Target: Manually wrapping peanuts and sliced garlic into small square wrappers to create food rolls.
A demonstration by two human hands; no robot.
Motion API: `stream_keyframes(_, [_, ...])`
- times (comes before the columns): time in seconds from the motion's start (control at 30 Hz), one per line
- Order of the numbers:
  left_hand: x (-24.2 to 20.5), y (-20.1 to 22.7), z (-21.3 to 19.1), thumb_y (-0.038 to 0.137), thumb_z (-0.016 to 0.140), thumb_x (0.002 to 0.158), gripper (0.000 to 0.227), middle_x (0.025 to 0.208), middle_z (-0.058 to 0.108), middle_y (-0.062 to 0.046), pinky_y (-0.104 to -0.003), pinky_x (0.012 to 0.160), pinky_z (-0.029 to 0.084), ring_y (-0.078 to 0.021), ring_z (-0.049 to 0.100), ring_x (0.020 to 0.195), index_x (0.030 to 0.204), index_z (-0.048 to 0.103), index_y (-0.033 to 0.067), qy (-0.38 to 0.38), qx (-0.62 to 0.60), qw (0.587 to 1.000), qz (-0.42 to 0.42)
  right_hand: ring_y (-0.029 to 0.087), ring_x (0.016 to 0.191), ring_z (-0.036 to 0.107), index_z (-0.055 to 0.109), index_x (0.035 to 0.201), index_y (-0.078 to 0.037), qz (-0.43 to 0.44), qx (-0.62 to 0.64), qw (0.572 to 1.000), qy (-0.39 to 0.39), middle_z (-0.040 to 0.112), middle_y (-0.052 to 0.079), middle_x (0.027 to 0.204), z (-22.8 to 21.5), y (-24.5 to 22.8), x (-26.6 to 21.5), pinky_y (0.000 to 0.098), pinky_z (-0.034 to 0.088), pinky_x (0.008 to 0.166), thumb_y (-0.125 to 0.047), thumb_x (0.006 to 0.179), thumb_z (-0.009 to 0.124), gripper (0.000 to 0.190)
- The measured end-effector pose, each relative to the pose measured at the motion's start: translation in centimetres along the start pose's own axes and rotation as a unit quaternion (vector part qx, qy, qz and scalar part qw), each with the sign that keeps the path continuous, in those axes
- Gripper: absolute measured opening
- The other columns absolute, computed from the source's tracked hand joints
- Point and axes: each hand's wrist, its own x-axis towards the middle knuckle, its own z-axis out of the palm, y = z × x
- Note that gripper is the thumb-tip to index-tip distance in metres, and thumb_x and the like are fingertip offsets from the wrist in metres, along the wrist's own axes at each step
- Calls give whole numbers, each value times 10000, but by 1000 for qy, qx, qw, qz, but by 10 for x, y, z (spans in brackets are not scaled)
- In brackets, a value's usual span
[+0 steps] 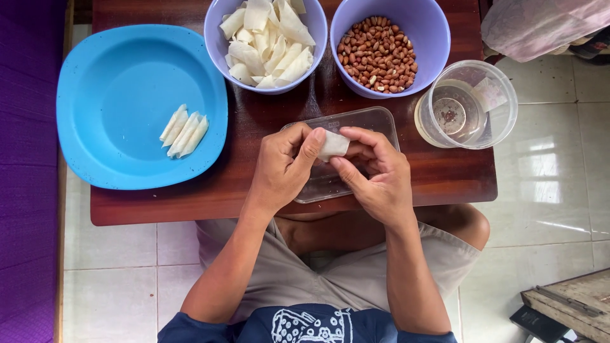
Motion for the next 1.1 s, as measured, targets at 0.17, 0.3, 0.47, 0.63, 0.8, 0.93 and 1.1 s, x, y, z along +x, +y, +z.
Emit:
stream_keyframes(0.17, [-1, -6, 4, 207, 832, 891, 316, 774, 684, -56, -237, 641, 548, -88, 634, 693, 1129, 678, 69, -20, -68, 997, -4, 182, 820, 704, 548, 1353, 64, -3, 9, 1000, -19, 727, 171, 903, -3, 4, -1, 338, 611, 762, 42, 909, 751, 489])
stream_keyframes(0.3, [0, -4, 3, 144, 680, 1019, 222, 819, 693, -60, -237, 704, 572, -62, 618, 751, 1229, 671, 71, 2, -84, 996, 20, 180, 816, 702, 509, 1376, 35, -1, 12, 1000, -20, 713, 156, 902, 1, -1, 0, 318, 598, 758, 20, 914, 760, 526])
stream_keyframes(0.47, [0, -2, 6, 154, 645, 1035, 201, 763, 668, -73, -246, 642, 576, -80, 617, 664, 1214, 686, 73, 3, -86, 996, -6, 194, 796, 735, 552, 1331, 72, -5, 25, 1000, -5, 729, 164, 910, -2, 2, 0, 317, 611, 735, 2, 948, 730, 428])
stream_keyframes(0.63, [1, 1, 8, 191, 625, 1048, 231, 717, 622, -71, -246, 600, 563, -88, 589, 609, 1242, 681, 78, -3, -71, 997, -22, 197, 584, 715, 762, 996, 40, -25, 3, 999, -22, 713, 157, 696, -6, -7, 5, 297, 593, 531, 13, 907, 752, 93])
stream_keyframes(0.8, [5, 15, 12, 220, 646, 1032, 172, 608, 608, -28, -227, 553, 505, -42, 522, 590, 1083, 761, 103, 6, -7, 1000, -7, 161, 599, 725, 752, 988, 32, -23, 24, 999, -12, 734, 161, 692, -5, -9, 3, 300, 623, 548, 37, 923, 715, 76])
stream_keyframes(0.93, [8, 20, 15, 217, 678, 1012, 141, 607, 626, -58, -266, 546, 517, -96, 550, 555, 1063, 763, 117, 31, 62, 997, 32, 161, 735, 726, 759, 1044, 55, -21, 29, 999, -10, 755, 182, 834, -10, -11, 2, 342, 641, 641, 27, 912, 707, 145])
stream_keyframes(1.1, [8, 20, 20, 245, 692, 1013, 147, 660, 608, -59, -314, 570, 519, -177, 599, 583, 1100, 735, 134, 54, 120, 987, 97, 227, 882, 748, 714, 1114, 102, -6, 31, 999, 40, 720, 210, 1002, -9, 4, -5, 364, 653, 732, 73, 898, 762, 223])
